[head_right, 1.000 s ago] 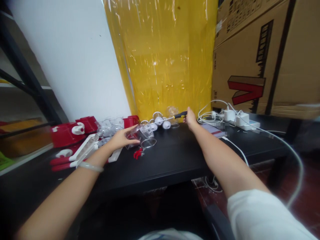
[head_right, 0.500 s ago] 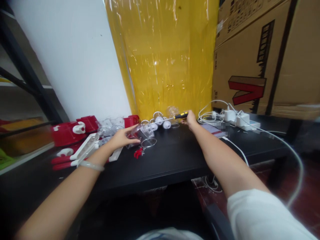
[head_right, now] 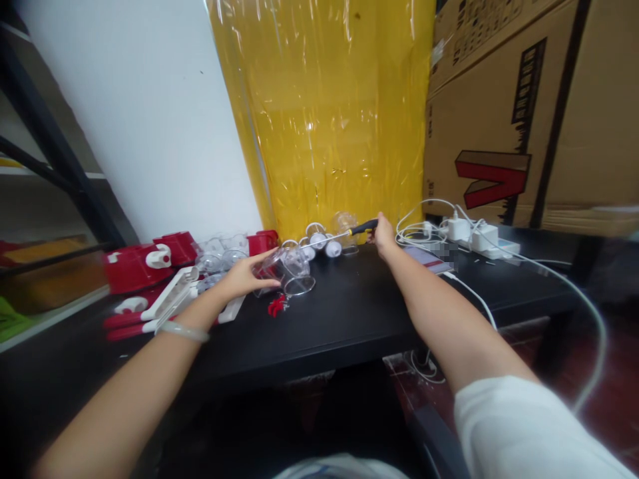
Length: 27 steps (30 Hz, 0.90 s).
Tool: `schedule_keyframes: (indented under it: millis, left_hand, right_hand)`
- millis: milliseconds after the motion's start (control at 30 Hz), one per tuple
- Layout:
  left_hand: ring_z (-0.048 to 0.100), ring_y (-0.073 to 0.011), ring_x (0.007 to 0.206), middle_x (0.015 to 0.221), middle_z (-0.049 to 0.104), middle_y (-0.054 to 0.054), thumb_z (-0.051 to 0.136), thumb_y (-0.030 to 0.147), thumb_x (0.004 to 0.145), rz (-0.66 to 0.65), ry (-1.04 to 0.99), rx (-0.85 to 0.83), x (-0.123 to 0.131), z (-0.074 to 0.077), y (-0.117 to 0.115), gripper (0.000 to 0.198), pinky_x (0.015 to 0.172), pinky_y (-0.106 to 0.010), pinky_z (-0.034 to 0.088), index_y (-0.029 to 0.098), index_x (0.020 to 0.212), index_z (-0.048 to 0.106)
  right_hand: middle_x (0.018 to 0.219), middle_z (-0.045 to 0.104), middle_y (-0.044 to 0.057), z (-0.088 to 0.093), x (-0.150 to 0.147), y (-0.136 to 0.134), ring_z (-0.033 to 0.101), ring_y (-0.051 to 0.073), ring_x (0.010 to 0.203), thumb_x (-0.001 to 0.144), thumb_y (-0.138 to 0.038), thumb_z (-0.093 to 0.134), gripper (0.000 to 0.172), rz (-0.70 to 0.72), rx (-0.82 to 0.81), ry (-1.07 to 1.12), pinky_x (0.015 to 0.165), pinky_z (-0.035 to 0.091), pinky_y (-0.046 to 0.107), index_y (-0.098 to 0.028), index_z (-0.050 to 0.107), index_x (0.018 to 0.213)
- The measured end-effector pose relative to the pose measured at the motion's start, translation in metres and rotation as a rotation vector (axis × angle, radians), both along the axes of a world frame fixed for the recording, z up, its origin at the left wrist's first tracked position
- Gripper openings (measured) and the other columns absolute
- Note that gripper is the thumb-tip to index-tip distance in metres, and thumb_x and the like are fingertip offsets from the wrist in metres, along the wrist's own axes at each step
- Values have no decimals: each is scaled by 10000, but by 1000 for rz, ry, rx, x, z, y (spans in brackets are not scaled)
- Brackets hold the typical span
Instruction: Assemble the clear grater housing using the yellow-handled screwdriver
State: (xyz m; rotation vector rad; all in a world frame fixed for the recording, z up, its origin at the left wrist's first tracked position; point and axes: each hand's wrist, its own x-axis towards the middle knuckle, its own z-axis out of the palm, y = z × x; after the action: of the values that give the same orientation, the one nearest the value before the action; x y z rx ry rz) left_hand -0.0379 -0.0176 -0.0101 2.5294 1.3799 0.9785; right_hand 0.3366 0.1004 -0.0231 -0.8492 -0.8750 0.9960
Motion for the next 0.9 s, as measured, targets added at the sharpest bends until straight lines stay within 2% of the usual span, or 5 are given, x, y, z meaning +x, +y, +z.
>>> schedule_keyframes:
  millis: [167, 400, 533, 633, 900]
  left_hand:
    - [633, -329, 1268, 1390, 662, -96, 876, 482, 666, 7, -3, -19, 2, 1, -2, 939, 1126, -469, 448, 223, 1492, 512]
    - [633, -328, 1265, 1399, 656, -88, 877, 482, 657, 34, -3, -42, 4, 3, -6, 943, 1123, -449, 454, 209, 1486, 520]
    - [607, -328, 1302, 1423, 638, -83, 877, 479, 653, 32, -24, -50, 4, 2, -6, 935, 1145, -454, 432, 220, 1481, 526]
    - [607, -328, 1302, 1425, 636, -87, 874, 479, 655, 41, -28, -57, 4, 2, -5, 936, 1144, -452, 431, 214, 1482, 525]
    - [614, -323, 1292, 1420, 640, -89, 871, 477, 659, 33, -39, -64, 4, 1, -6, 948, 1138, -452, 431, 210, 1494, 509]
  right_hand:
    - [570, 594, -33, 2, -2, -4, 570, 115, 407, 977, -331, 369, 250, 5, -11, 71, 407, 425, 205, -203, 569, 898]
    - [417, 398, -96, -3, -1, 2, 366, 86, 311, 970, -464, 502, 275, -57, 60, -44, 352, 316, 176, -227, 511, 831]
    - [517, 553, -27, -1, -1, 1, 519, 122, 369, 1004, -424, 326, 334, 10, -7, 26, 377, 386, 206, -209, 559, 895]
    - [607, 617, -17, -2, -1, 0, 593, 133, 426, 953, -337, 410, 207, 37, -8, 37, 395, 410, 206, -208, 572, 952]
    - [432, 393, -101, -5, -1, 3, 375, 83, 323, 992, -427, 456, 232, -46, 15, -79, 364, 330, 165, -235, 475, 862]
